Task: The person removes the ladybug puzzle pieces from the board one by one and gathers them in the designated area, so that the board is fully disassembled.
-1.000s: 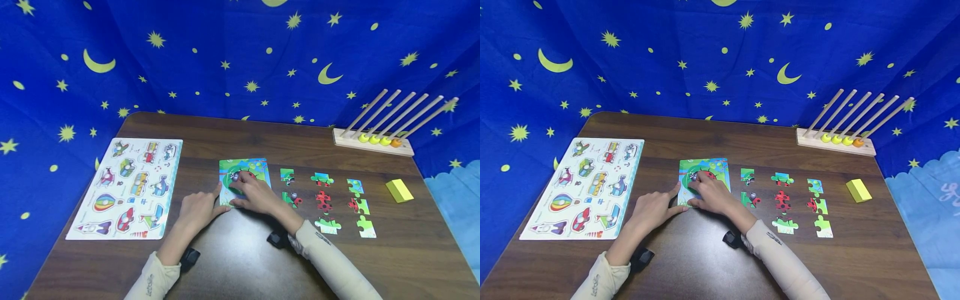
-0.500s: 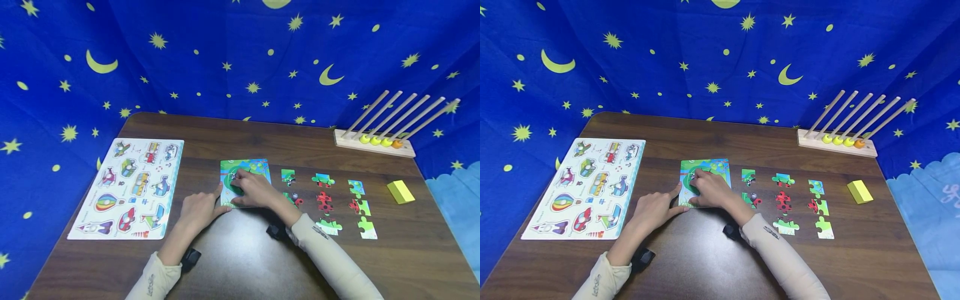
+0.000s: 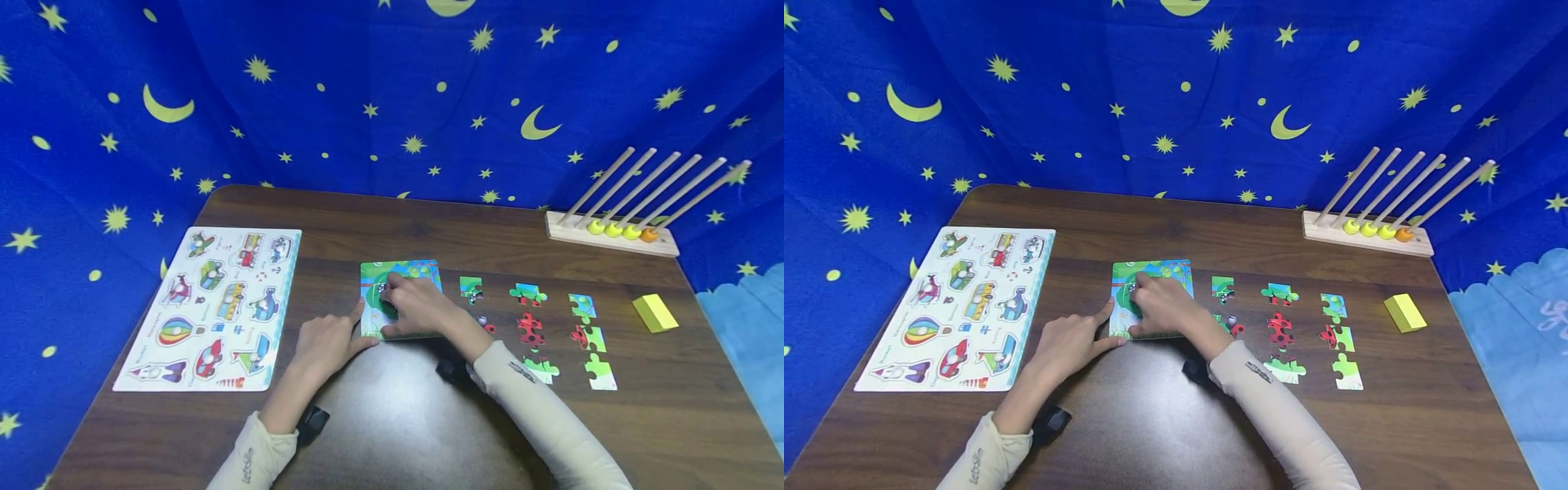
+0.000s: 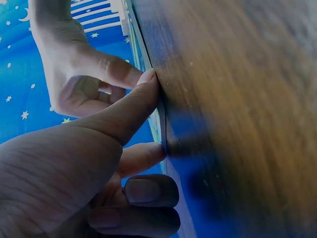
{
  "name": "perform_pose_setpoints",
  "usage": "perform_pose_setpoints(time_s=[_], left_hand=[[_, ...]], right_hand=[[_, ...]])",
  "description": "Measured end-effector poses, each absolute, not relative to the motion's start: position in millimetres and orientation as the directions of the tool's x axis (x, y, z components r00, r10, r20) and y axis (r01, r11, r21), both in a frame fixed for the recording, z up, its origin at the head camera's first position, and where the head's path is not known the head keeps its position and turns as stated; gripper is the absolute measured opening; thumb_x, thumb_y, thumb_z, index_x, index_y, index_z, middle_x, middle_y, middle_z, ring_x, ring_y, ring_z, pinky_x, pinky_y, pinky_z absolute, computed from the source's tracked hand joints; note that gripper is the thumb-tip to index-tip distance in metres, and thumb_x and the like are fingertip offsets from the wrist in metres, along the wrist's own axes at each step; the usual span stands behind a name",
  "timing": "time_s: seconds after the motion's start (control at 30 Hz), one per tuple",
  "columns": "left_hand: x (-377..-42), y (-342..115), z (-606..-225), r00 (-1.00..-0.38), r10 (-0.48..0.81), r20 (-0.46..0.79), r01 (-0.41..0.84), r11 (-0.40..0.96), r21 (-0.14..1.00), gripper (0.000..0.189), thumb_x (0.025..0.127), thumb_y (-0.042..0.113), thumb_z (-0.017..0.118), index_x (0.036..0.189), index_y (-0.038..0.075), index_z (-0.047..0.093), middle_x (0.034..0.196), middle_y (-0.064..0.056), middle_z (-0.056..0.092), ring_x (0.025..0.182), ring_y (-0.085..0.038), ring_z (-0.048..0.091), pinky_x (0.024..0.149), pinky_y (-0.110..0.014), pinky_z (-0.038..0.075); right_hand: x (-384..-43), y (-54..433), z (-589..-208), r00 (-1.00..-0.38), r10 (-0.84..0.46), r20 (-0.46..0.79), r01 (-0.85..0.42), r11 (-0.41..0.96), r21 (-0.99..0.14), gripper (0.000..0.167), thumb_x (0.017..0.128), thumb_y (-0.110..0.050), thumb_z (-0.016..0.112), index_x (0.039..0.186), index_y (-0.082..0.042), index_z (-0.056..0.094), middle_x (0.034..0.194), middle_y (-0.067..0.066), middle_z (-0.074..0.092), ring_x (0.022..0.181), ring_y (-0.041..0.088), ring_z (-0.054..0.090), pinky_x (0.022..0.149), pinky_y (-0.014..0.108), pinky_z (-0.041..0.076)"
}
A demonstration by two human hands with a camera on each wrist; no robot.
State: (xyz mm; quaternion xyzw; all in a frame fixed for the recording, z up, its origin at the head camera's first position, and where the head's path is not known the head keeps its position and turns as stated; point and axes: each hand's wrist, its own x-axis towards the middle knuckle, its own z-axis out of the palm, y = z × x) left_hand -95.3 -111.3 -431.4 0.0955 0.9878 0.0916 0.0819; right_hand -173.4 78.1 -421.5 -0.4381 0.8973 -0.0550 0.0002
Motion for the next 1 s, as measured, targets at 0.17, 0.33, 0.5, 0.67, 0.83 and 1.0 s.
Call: perform_pose_setpoints(time_s=[0.17,0.33,0.5,0.67,0.83,1.0], left_hand=[[-96.1,-108.6,-431.1,-0.968,0.194,-0.161,0.164,0.97,0.181,0.082,0.086,0.061,0.066,0.151,0.017,0.042,0.049,0.003,0.035,0.046,-0.012,0.028,0.046,-0.027,0.021],[-97.4,-107.7,-430.0,-0.965,0.182,-0.189,0.149,0.973,0.176,0.082,0.087,0.062,0.065,0.152,0.017,0.041,0.049,0.002,0.037,0.047,-0.013,0.029,0.047,-0.028,0.022],[-97.7,-107.8,-430.7,-0.965,0.176,-0.193,0.142,0.973,0.181,0.083,0.087,0.062,0.065,0.152,0.017,0.041,0.05,0.002,0.037,0.048,-0.013,0.028,0.047,-0.029,0.023],[-97.3,-108.8,-431.6,-0.967,0.175,-0.183,0.139,0.971,0.192,0.084,0.086,0.062,0.067,0.151,0.016,0.042,0.05,0.001,0.037,0.048,-0.013,0.028,0.047,-0.028,0.023],[-97.4,-109.2,-431.6,-0.968,0.178,-0.179,0.139,0.967,0.213,0.084,0.085,0.06,0.068,0.151,0.016,0.042,0.05,0.001,0.037,0.049,-0.014,0.03,0.049,-0.028,0.023],[-97.3,-108.0,-431.4,-0.966,0.183,-0.184,0.141,0.966,0.217,0.084,0.086,0.06,0.068,0.152,0.016,0.042,0.051,0.001,0.037,0.049,-0.014,0.03,0.048,-0.028,0.023]], right_hand=[[-175.5,95.3,-413.7,-0.636,-0.769,0.07,-0.77,0.624,-0.134,0.055,0.071,-0.053,0.082,0.109,-0.014,0.076,0.097,0.0,0.057,0.064,0.008,0.046,0.053,0.024,0.042],[-170.2,119.1,-407.7,-0.663,-0.746,0.057,-0.74,0.642,-0.201,0.051,0.072,-0.05,0.083,0.107,-0.014,0.076,0.101,0.002,0.058,0.061,0.007,0.047,0.051,0.023,0.039],[-156.8,144.0,-402.3,-0.674,-0.738,0.034,-0.723,0.65,-0.232,0.057,0.072,-0.047,0.083,0.113,-0.008,0.075,0.101,0.004,0.059,0.058,0.006,0.041,0.047,0.021,0.031],[-139.8,168.0,-401.5,-0.677,-0.736,0.02,-0.727,0.664,-0.174,0.058,0.072,-0.05,0.083,0.11,-0.007,0.075,0.1,0.005,0.059,0.064,0.008,0.048,0.052,0.022,0.037],[-122.4,191.6,-404.9,-0.693,-0.721,0.017,-0.714,0.682,-0.159,0.058,0.072,-0.049,0.083,0.112,-0.007,0.075,0.11,0.01,0.062,0.074,0.012,0.058,0.055,0.024,0.044],[-109.3,212.6,-414.5,-0.695,-0.719,0.018,-0.713,0.686,-0.147,0.056,0.071,-0.048,0.083,0.108,-0.007,0.075,0.099,0.004,0.058,0.068,0.006,0.05,0.055,0.022,0.04]])
